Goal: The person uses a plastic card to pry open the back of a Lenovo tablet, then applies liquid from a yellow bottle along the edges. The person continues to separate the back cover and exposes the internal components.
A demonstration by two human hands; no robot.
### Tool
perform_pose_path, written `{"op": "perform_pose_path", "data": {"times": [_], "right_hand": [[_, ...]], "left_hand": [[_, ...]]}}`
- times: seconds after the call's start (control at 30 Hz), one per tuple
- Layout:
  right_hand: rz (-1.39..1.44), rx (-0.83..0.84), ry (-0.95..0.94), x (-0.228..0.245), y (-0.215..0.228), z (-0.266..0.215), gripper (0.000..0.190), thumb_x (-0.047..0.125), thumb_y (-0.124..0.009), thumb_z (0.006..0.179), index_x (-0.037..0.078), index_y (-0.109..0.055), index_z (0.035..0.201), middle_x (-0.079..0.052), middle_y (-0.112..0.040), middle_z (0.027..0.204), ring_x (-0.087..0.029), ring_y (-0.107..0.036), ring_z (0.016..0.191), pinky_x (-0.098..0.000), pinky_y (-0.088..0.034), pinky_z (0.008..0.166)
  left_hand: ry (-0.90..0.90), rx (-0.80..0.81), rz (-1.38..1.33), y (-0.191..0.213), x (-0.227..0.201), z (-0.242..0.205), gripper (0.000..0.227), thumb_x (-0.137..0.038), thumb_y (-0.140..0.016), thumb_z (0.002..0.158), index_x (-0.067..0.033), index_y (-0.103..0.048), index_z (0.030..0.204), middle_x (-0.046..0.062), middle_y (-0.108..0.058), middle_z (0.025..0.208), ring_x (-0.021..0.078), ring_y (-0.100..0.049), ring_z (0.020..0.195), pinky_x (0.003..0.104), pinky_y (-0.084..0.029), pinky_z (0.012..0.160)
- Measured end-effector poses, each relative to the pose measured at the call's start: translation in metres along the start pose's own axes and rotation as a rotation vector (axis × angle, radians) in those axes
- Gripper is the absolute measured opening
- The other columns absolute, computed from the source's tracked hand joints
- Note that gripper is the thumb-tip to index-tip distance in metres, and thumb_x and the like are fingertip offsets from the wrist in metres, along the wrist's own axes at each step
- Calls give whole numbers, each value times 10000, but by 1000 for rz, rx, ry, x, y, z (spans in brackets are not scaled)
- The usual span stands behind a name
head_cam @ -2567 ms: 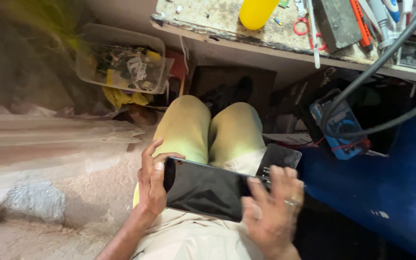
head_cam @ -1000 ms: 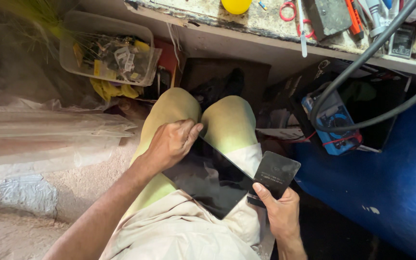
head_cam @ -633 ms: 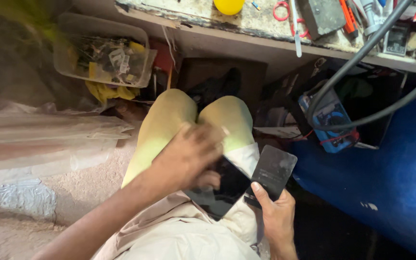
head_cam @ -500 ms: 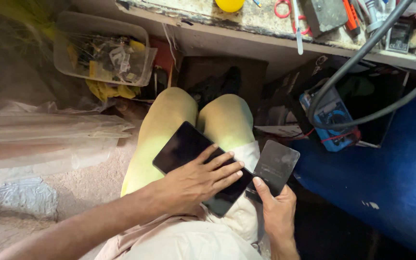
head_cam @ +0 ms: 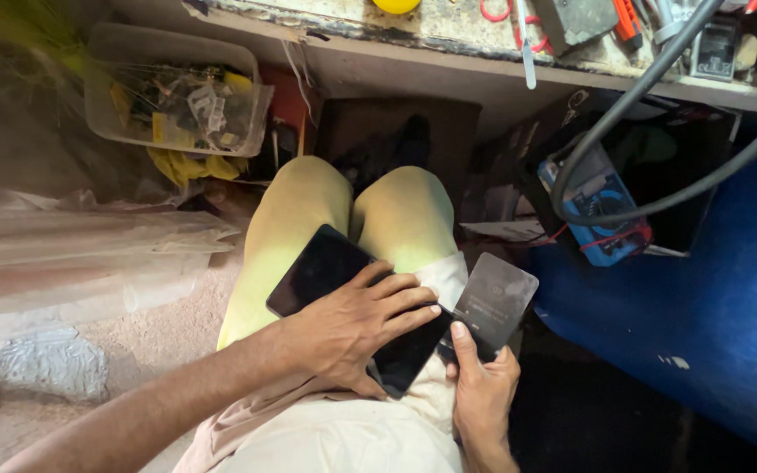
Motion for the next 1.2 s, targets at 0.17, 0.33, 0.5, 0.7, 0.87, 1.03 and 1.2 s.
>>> {"op": "perform_pose_path", "data": {"times": [0.17, 0.33, 0.5, 0.7, 0.87, 1.03, 1.2], "right_hand": [[-151, -110, -27, -2, -1, -4, 216, 196, -720, 966, -8, -697, 898, -48, -655, 689, -89, -553, 527, -239, -433, 476], [125, -52, 117, -2, -9, -2, 177, 166, -703, 976, -8, -671, 981, -37, -657, 773, -72, -556, 565, -230, -450, 491], [223, -75, 112, -11, -13, 8, 147, 139, -699, 952, 7, -658, 1003, -40, -681, 804, -82, -571, 558, -234, -448, 454], [231, -59, 59, -11, -16, 12, 126, 131, -707, 942, 18, -664, 977, -33, -689, 808, -83, -578, 571, -243, -452, 452], [78, 254, -57, 4, -4, 21, 98, 77, -731, 935, -19, -721, 919, -58, -702, 779, -75, -575, 573, -221, -432, 503], [222, 58, -35, -5, -9, 15, 71, 94, -708, 910, 31, -682, 928, -3, -643, 709, -62, -457, 474, -232, -323, 409], [97, 30, -36, -7, -7, 18, 114, 125, -707, 924, 32, -660, 879, 10, -617, 668, -61, -454, 462, -242, -334, 398]], "left_hand": [[37, 6, 27, -8, -2, 0, 1141, -553, -867, 554, -13, -454, 1470, 156, -449, 1495, 340, -374, 1414, 565, -249, 1171], [57, -21, 14, -14, -1, -1, 1113, -582, -863, 591, -3, -462, 1454, 177, -431, 1488, 354, -353, 1420, 585, -237, 1165], [51, -45, 41, -13, 0, 0, 1069, -585, -863, 590, -5, -493, 1408, 210, -422, 1485, 378, -345, 1421, 582, -247, 1159], [80, -28, 20, -17, 2, 0, 1048, -556, -867, 587, 0, -509, 1400, 224, -420, 1475, 378, -349, 1426, 572, -264, 1152], [50, -74, 39, -16, -2, -2, 1066, -564, -875, 561, 14, -515, 1381, 237, -423, 1468, 399, -351, 1405, 593, -257, 1132], [53, -78, 29, -18, -1, 1, 1029, -551, -877, 587, 7, -527, 1377, 247, -428, 1467, 402, -362, 1409, 588, -268, 1138], [54, -96, 24, -19, -2, -1, 1013, -545, -880, 603, 17, -529, 1369, 272, -425, 1473, 421, -366, 1401, 588, -277, 1133]]}}
Point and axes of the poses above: each hand's wrist, its own z-axis towards the middle knuckle, its own y-axis out of the back of the hand, x = y × z, the point moved 7 cm from there along z, towards the middle knuckle
